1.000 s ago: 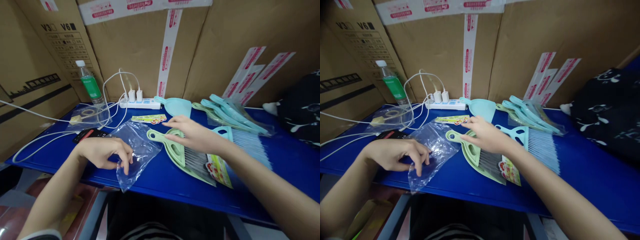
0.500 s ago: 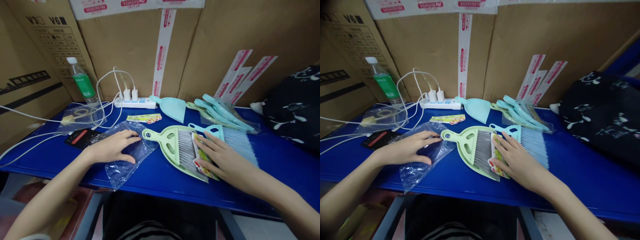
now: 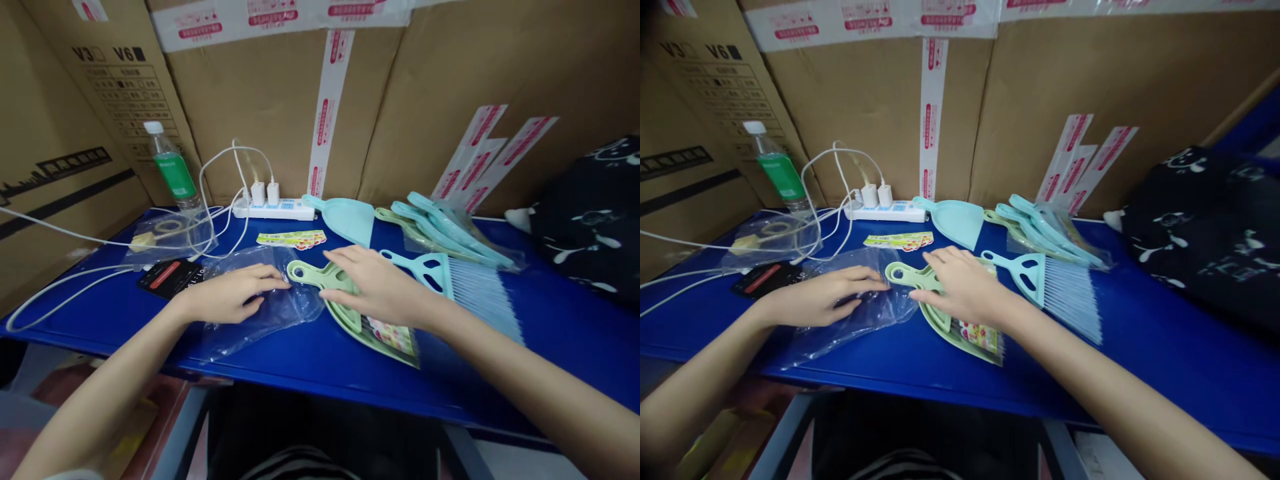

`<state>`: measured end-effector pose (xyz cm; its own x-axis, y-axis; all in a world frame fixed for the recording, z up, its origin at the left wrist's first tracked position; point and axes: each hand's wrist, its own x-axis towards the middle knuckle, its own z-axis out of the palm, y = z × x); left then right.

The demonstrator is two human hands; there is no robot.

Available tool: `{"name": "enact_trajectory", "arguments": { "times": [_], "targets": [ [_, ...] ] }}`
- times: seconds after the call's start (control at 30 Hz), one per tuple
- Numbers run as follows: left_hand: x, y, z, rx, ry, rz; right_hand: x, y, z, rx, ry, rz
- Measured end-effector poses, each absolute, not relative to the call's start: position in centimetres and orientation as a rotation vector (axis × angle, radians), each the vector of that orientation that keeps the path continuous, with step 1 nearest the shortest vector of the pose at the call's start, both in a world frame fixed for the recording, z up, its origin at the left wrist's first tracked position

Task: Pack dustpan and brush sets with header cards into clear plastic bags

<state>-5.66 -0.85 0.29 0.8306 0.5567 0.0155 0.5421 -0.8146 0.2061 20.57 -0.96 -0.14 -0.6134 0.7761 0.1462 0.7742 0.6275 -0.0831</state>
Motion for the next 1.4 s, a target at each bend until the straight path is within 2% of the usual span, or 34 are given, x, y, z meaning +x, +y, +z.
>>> {"name": "enact_trajectory", "arguments": {
  "times": [0.33, 0.53, 1.0, 1.23, 1.4],
  "targets": [
    [-4.9, -0.3, -0.3, 3.046, 0.81, 0.298, 18.4, -0.8, -1.2, -1.168, -2.667, 0.115],
    [-5.2, -0.4, -0.2, 3.016, 0.775, 0.288, 18.1, -1.0, -0.7, -1.088, -2.701, 0.085],
    [-5.1, -0.8, 0.3, 2.93, 0.814, 0.542, 17.9, -2.1, 0.1, -1.1, -2.748, -0.087],
    [-4.3, -1.0, -0.2, 2.837, 0.753, 0.511, 19.2, -1.8, 0.5, -1.1, -2.748, 0.142],
    [-4.1, -0.9, -0.3, 2.78, 0.762, 0.549, 19.1, -1.9, 0.1, -1.112, -2.779, 0.036]
  ]
}}
